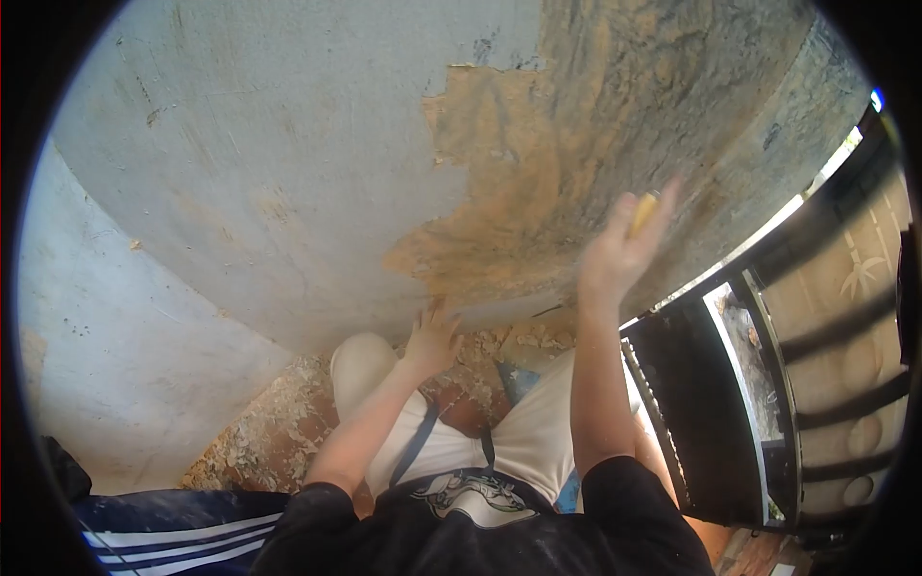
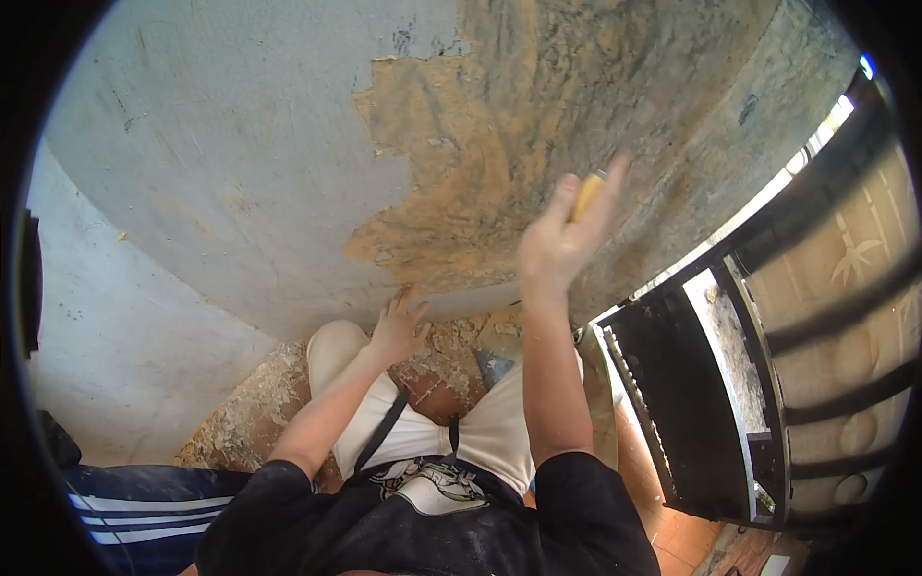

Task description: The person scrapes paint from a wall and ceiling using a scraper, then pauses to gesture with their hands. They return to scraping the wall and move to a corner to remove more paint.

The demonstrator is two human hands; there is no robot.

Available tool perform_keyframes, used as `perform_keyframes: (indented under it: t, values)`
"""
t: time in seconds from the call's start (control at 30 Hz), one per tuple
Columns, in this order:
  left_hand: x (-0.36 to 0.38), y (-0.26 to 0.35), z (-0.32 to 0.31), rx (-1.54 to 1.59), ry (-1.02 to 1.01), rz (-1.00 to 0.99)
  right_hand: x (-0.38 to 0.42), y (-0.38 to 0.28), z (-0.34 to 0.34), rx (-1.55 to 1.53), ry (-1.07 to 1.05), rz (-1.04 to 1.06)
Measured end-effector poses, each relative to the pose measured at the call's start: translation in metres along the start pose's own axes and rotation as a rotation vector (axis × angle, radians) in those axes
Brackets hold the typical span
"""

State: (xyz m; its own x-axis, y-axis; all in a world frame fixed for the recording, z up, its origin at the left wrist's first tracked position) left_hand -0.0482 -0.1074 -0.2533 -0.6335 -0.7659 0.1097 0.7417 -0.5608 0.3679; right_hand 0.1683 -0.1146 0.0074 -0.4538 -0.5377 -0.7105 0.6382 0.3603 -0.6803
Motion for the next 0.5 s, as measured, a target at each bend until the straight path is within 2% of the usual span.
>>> perform_keyframes:
  t: [0.03,0.1,0.13,0.17,0.2,0.23,0.3,0.33,0.4,0.43,0.47,0.5]
  values:
    - [0.003,0.001,-0.002,0.005,0.000,0.006,0.001,-0.006,-0.012,0.154,-0.042,0.172]
    - [0.013,0.006,-0.008,0.227,0.108,0.006,0.046,-0.001,-0.040,0.175,-0.306,0.152]
    - [0.017,0.008,-0.014,0.234,0.103,0.010,0.088,0.022,-0.055,0.164,-0.374,0.197]
    - [0.022,0.010,-0.018,0.371,0.229,0.026,0.140,0.044,-0.056,0.175,-0.548,0.113]
    - [0.027,0.009,-0.021,0.503,0.358,0.041,0.194,0.063,-0.052,0.188,-0.787,-0.124]
    - [0.027,0.007,-0.024,0.505,0.364,0.037,0.236,0.079,-0.043,0.139,-0.831,-0.015]
    - [0.031,0.000,-0.035,1.516,0.303,0.236,0.291,0.075,-0.019,0.058,-0.862,-0.282]
    - [0.036,0.004,-0.030,1.516,0.303,0.244,0.299,0.070,-0.012,0.055,-0.867,-0.287]
    - [0.037,0.022,-0.018,2.014,0.214,0.322,0.301,0.063,0.001,0.073,-0.762,-0.338]
    - [0.035,0.033,-0.004,2.083,0.202,0.223,0.289,0.060,0.001,0.089,-0.786,-0.386]
    - [0.031,0.048,0.014,2.084,0.195,0.212,0.277,0.054,-0.002,0.096,-0.778,-0.382]
    - [0.026,0.064,0.034,1.992,0.279,0.115,0.264,0.048,-0.005,0.096,-0.763,-0.405]
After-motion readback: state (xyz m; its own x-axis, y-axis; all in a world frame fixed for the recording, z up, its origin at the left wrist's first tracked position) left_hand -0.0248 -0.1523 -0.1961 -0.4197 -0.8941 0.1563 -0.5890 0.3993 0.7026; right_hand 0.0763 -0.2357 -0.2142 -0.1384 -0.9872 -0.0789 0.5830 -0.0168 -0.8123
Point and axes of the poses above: each hand's wrist, its own x-axis away from the middle knuckle, its own z-axis out of the back of the hand, y = z × x, the point moved 1 cm from there along -x, towards the middle knuckle, and after that the axes turned 15 degrees about -y, right-handed, at the moved point
